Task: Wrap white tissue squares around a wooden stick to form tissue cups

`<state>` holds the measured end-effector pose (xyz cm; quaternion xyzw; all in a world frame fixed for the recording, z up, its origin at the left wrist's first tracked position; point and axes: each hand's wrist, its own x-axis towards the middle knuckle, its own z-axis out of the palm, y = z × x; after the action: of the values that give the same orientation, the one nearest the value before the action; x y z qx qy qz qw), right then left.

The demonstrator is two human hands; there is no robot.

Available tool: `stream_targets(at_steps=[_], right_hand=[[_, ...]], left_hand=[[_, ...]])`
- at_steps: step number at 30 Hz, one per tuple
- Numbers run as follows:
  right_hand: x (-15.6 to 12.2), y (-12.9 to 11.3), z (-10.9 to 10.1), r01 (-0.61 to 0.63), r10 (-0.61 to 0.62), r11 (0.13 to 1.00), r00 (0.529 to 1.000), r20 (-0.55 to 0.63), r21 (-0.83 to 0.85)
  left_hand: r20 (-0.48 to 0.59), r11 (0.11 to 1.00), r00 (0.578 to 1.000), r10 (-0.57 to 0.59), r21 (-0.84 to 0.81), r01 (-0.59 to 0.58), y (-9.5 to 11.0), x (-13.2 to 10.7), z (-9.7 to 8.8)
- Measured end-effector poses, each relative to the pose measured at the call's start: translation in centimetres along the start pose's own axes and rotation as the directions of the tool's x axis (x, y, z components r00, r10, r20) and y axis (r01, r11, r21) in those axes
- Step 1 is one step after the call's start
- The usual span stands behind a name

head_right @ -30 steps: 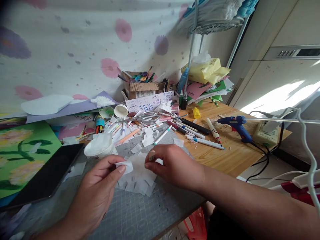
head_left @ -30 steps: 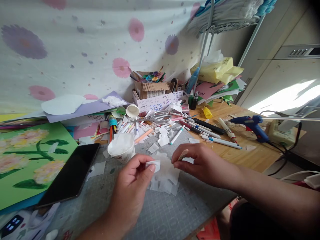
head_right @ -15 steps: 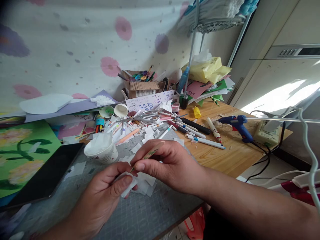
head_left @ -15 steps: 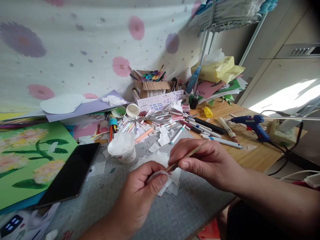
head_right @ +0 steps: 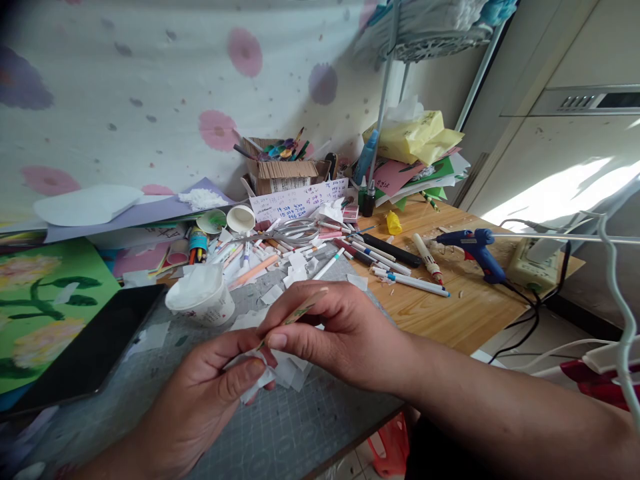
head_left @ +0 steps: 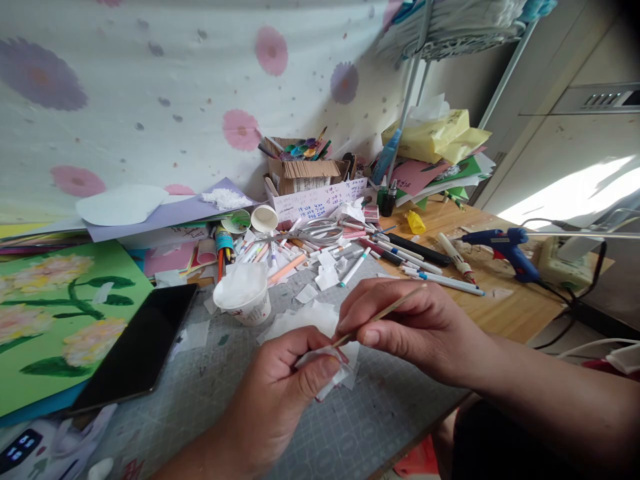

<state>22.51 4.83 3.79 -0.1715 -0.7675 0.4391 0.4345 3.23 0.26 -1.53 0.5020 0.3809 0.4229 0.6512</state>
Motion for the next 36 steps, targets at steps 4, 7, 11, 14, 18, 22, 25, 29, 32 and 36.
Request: stream_targets(at_steps=[4, 7, 11, 14, 18, 22, 25, 29, 32, 36], right_hand=[[0.1, -0.1, 0.0, 0.012, -0.01, 0.998, 1.0, 0.025, -0.054], [0.1, -0.2, 0.0, 0.029, -0.023, 0.994, 0.998, 0.062, -0.106], [0.2, -0.4, 0.0, 0.08, -0.065, 0.985, 0.993, 0.097, -0.154], [0.2, -0.5, 0.0, 0.107, -0.091, 0.981, 0.991, 0.102, -0.16], [0.1, -0.6, 0.0, 0.111, -0.095, 0.978, 0.99, 0.101, -0.174], [0.0, -0.5, -0.1, 0.051, -0.048, 0.977, 0.999, 0.022, -0.207], [-0.1, -0.4, -0.1, 0.007, -0.014, 0.982, 0.999, -0.037, -0.19], [-0.2, -0.3, 0.4, 0.006, -0.009, 0.993, 0.999, -0.03, -0.12], [-0.2, -0.1, 0.8, -0.008, 0.009, 0.992, 1.0, 0.006, -0.123], [-0.1, 0.1, 1.0, -0.004, 0.004, 0.992, 1.0, 0.001, -0.124]], left_hand=[[-0.003, 1.0, 1.0, -0.021, 0.0, 0.021, 0.0, 0.0, 0.0], [-0.02, 1.0, 0.999, -0.031, -0.002, 0.031, 0.0, 0.0, 0.0], [-0.065, 0.999, 0.997, -0.035, 0.015, 0.036, 0.0, 0.0, 0.1], [-0.091, 0.999, 0.995, -0.041, 0.02, 0.043, 0.2, 0.1, 0.2], [-0.137, 0.994, 0.99, 0.043, 0.106, -0.028, 0.7, 0.3, 0.3], [-0.286, 0.914, 0.904, 0.317, 0.348, -0.21, 1.2, -0.1, 0.2], [-0.206, 0.847, 0.901, 0.382, 0.467, -0.252, 1.4, -0.8, 0.1], [-0.058, 0.909, 0.974, 0.22, 0.375, -0.183, 1.0, -0.9, 0.0], [-0.034, 0.953, 0.99, 0.138, 0.277, -0.124, 0.5, -0.5, 0.0], [-0.116, 0.981, 0.988, 0.098, 0.176, -0.077, 0.4, -0.2, 0.3]])
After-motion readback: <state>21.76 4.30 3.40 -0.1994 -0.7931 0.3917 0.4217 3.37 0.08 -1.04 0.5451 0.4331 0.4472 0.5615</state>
